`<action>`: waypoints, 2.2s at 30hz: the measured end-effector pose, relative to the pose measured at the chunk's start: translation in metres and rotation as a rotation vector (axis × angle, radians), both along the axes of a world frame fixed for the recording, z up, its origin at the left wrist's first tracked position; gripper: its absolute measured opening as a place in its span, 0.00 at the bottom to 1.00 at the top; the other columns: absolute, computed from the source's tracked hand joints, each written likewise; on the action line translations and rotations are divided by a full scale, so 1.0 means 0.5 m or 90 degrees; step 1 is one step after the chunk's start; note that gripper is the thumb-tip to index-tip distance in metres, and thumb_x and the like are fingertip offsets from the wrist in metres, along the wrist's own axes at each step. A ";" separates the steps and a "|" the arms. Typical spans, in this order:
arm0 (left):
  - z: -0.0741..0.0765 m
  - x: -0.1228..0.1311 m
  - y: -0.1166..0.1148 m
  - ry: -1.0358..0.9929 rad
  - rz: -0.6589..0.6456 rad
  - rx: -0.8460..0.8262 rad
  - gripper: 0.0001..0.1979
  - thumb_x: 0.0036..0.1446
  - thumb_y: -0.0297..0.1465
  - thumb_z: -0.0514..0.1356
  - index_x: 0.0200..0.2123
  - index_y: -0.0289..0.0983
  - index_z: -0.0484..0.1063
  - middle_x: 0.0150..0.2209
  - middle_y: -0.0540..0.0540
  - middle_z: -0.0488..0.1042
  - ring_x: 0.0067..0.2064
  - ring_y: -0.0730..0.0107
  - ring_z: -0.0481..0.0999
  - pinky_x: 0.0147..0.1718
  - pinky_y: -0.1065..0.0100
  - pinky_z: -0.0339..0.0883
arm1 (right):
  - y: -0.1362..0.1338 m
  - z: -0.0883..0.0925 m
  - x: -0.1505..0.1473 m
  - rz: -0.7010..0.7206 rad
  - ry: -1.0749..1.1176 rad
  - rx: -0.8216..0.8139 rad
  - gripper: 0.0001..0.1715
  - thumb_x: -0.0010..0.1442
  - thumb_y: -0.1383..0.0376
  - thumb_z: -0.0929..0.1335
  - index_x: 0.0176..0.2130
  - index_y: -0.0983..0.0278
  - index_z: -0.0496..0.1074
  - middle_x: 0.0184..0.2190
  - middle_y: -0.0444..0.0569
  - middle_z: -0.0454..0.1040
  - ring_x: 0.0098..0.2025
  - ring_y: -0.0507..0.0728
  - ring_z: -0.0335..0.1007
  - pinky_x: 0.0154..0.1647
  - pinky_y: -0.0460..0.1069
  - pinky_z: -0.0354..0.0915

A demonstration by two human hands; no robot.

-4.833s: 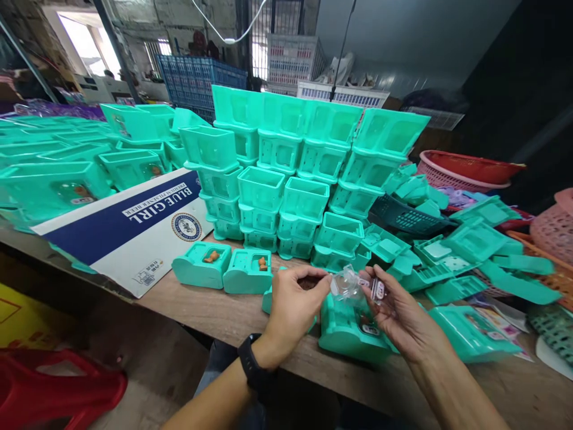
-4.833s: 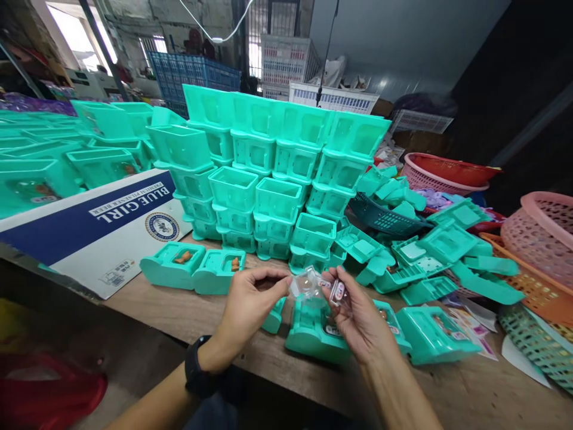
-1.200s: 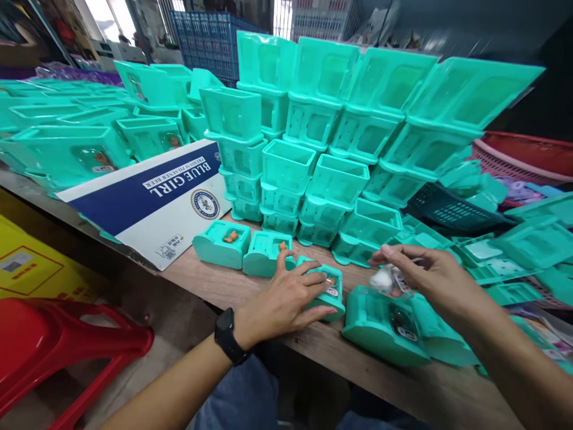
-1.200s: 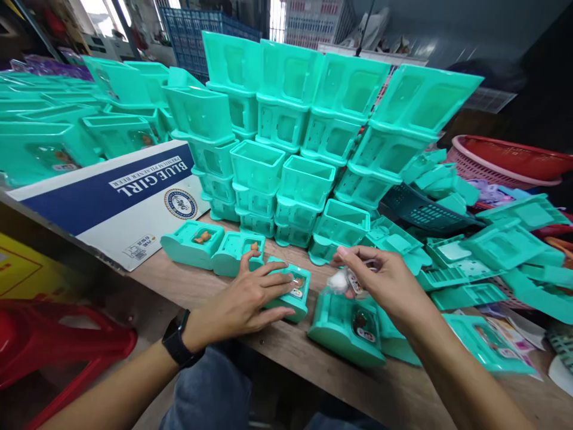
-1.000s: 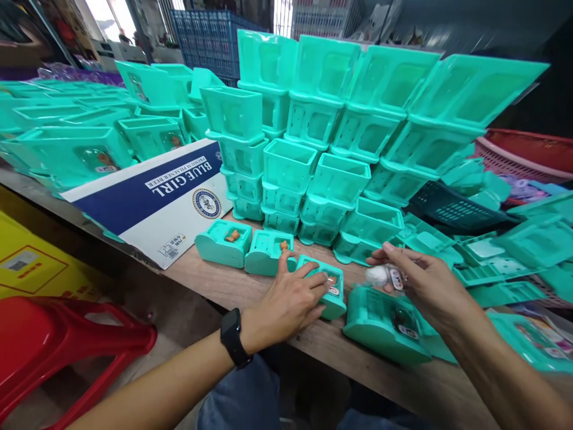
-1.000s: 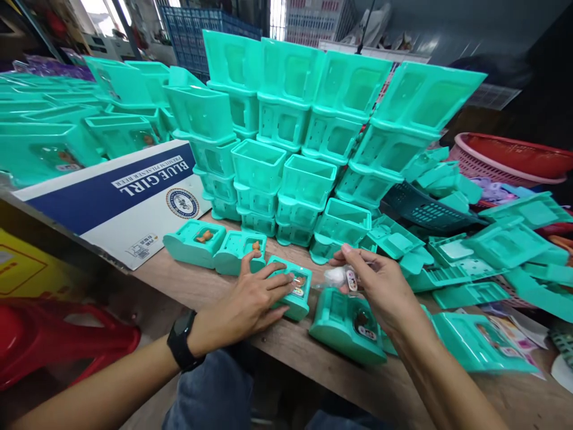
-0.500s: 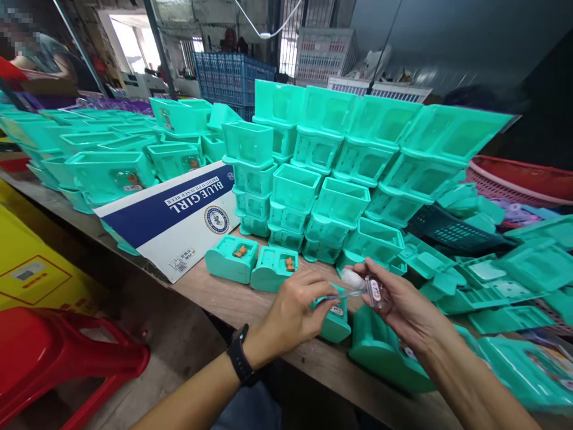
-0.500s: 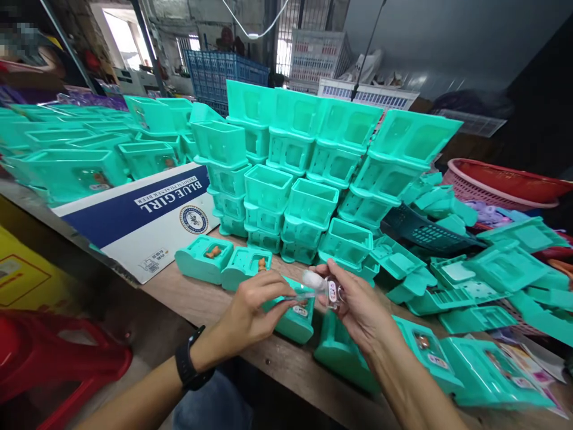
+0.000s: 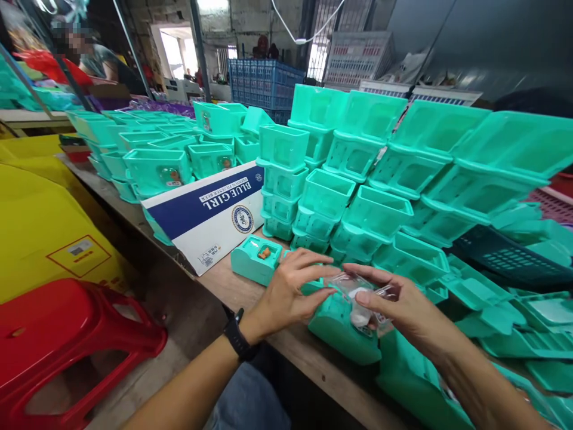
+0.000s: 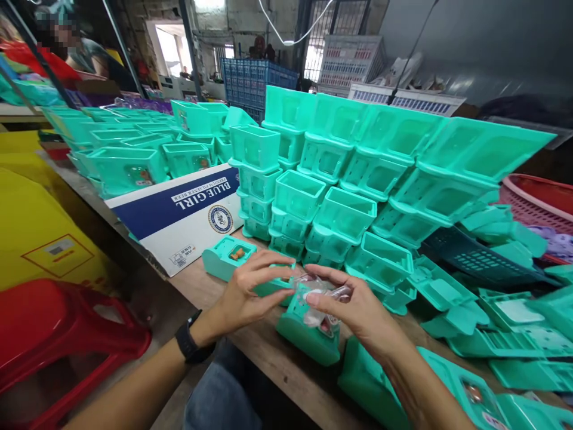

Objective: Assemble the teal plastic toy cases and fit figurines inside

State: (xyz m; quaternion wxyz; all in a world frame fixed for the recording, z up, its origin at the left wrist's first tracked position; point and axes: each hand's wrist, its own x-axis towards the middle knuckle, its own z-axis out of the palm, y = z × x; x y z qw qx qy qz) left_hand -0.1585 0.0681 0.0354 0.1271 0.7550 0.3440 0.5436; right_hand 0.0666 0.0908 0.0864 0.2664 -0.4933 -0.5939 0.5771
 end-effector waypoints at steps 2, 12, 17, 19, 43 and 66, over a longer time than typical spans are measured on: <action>0.004 -0.028 0.006 0.107 0.039 -0.075 0.30 0.62 0.39 0.71 0.65 0.41 0.69 0.63 0.38 0.73 0.64 0.52 0.73 0.64 0.49 0.67 | 0.026 -0.006 -0.003 -0.016 -0.083 0.074 0.52 0.42 0.45 0.82 0.61 0.62 0.76 0.48 0.55 0.82 0.31 0.57 0.76 0.26 0.49 0.72; -0.007 -0.033 0.067 0.390 0.013 -0.253 0.51 0.52 0.45 0.76 0.71 0.37 0.56 0.58 0.36 0.76 0.64 0.42 0.72 0.68 0.40 0.58 | 0.126 -0.062 -0.029 0.122 -0.302 0.386 0.39 0.49 0.44 0.77 0.54 0.61 0.81 0.46 0.54 0.82 0.39 0.66 0.79 0.44 0.59 0.73; -0.015 -0.030 0.073 0.362 0.026 -0.268 0.44 0.57 0.42 0.74 0.69 0.32 0.60 0.57 0.35 0.77 0.59 0.43 0.74 0.61 0.46 0.67 | 0.133 -0.061 -0.028 0.162 -0.337 0.455 0.36 0.53 0.45 0.75 0.54 0.63 0.80 0.46 0.54 0.82 0.39 0.64 0.80 0.42 0.57 0.73; -0.019 -0.032 0.073 0.349 0.025 -0.264 0.43 0.57 0.42 0.74 0.68 0.32 0.61 0.58 0.34 0.76 0.59 0.44 0.73 0.61 0.47 0.66 | 0.137 -0.061 -0.025 0.180 -0.343 0.485 0.34 0.55 0.46 0.75 0.54 0.63 0.80 0.46 0.54 0.83 0.41 0.64 0.80 0.42 0.56 0.73; -0.026 -0.035 0.060 0.285 -0.047 -0.209 0.28 0.63 0.30 0.70 0.64 0.49 0.70 0.58 0.45 0.74 0.59 0.54 0.72 0.60 0.54 0.64 | 0.156 -0.044 -0.041 0.310 -0.417 0.610 0.27 0.60 0.55 0.74 0.54 0.67 0.79 0.48 0.59 0.82 0.47 0.66 0.82 0.45 0.55 0.77; -0.011 -0.059 0.028 0.425 0.048 -0.186 0.06 0.65 0.28 0.66 0.45 0.37 0.75 0.48 0.42 0.81 0.59 0.48 0.72 0.61 0.38 0.55 | 0.106 -0.045 -0.065 -0.002 -0.122 0.152 0.33 0.61 0.38 0.69 0.45 0.62 0.84 0.42 0.55 0.85 0.40 0.65 0.82 0.35 0.54 0.78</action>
